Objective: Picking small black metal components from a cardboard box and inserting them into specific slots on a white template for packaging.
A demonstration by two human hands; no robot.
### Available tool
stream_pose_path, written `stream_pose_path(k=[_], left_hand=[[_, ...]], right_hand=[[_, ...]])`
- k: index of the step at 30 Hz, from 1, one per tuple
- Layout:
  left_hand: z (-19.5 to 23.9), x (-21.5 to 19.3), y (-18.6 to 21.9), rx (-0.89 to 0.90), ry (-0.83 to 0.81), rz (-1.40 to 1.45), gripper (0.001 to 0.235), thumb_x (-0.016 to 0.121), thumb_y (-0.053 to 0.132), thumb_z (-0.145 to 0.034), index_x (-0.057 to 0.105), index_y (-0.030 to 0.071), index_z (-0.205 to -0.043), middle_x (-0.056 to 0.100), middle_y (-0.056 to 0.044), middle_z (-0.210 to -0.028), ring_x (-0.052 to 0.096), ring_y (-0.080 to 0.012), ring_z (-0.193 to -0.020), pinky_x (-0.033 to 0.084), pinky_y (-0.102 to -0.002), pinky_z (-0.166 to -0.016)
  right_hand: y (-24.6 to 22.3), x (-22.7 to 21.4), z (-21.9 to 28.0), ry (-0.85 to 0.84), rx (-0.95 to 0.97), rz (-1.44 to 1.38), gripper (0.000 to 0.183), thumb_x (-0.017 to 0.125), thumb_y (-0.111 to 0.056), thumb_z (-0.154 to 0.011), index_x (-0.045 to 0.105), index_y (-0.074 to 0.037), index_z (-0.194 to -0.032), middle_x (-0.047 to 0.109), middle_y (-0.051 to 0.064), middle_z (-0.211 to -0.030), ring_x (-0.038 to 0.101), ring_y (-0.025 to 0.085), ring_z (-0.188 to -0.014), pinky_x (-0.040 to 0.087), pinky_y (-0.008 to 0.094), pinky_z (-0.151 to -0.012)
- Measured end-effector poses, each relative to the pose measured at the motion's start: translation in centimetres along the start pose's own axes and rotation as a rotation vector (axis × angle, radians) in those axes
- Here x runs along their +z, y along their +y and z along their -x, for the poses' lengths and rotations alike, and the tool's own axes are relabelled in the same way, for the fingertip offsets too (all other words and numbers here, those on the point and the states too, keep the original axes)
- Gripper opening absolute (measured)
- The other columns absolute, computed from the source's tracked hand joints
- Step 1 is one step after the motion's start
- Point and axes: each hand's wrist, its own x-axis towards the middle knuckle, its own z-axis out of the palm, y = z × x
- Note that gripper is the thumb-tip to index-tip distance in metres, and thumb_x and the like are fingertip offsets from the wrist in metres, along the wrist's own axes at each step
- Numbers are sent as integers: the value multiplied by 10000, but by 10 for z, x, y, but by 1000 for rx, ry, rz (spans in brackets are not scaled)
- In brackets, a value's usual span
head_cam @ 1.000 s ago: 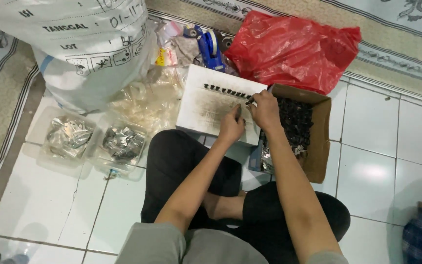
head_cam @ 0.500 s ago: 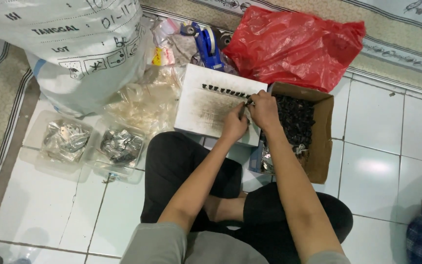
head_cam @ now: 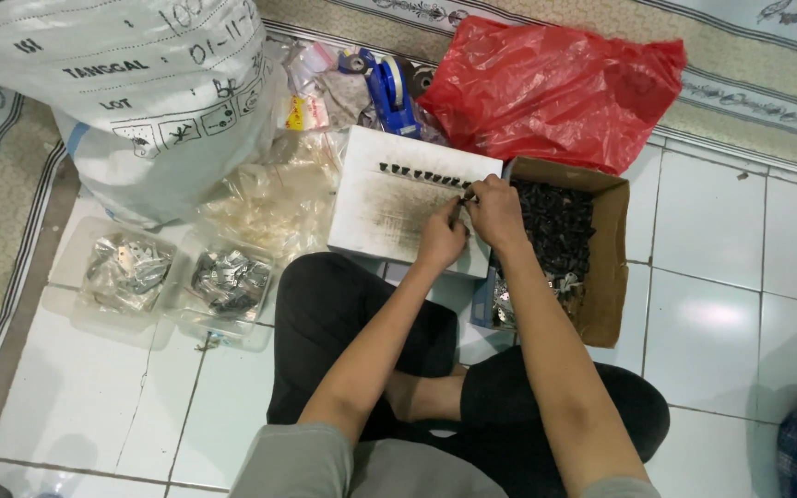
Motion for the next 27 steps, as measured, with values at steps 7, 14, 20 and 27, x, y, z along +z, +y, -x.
stream_pose_path(k=[7, 14, 20, 27], left_hand=[[6, -4, 11, 6, 9, 2, 526, 485, 42, -992, 462, -61, -1508, 495, -352, -1483, 450, -460, -1418, 404, -550, -1167], [-2, 3, -2, -5, 25, -14, 525, 500, 46, -995, 464, -56, -1509, 524, -344, -1459, 497, -445, -1388, 444, -526, -1131], [17, -3, 20, -6, 43, -78, 540, 477, 60, -1002, 433, -52, -1528, 560, -340, -1412, 552, -437, -1334, 490, -521, -1095], [53, 55, 28, 399, -37, -282, 335, 513, 29, -999, 625, -94, -1290, 646, -316, -1107, 668, -476, -1038, 625, -454, -780]], right_hand=[[1, 1, 2, 13, 7, 15, 147, 774, -126, -855, 734, -138, -996, 597, 70, -905, 647, 317, -919, 503, 437, -837], [0, -16, 12, 20, 41, -65, 221, 791, -134, -839, 728, -116, -1051, 595, 78, -923, 637, 313, -968, 495, 434, -861], [20, -54, 45, 73, 142, -156, 280, 777, -145, -884, 702, -77, -1145, 614, 153, -1007, 629, 369, -1050, 499, 446, -902], [131, -63, 128, -149, 560, -177, 366, 761, -129, -889, 732, 25, -1219, 696, 296, -1139, 671, 468, -1113, 585, 513, -902]])
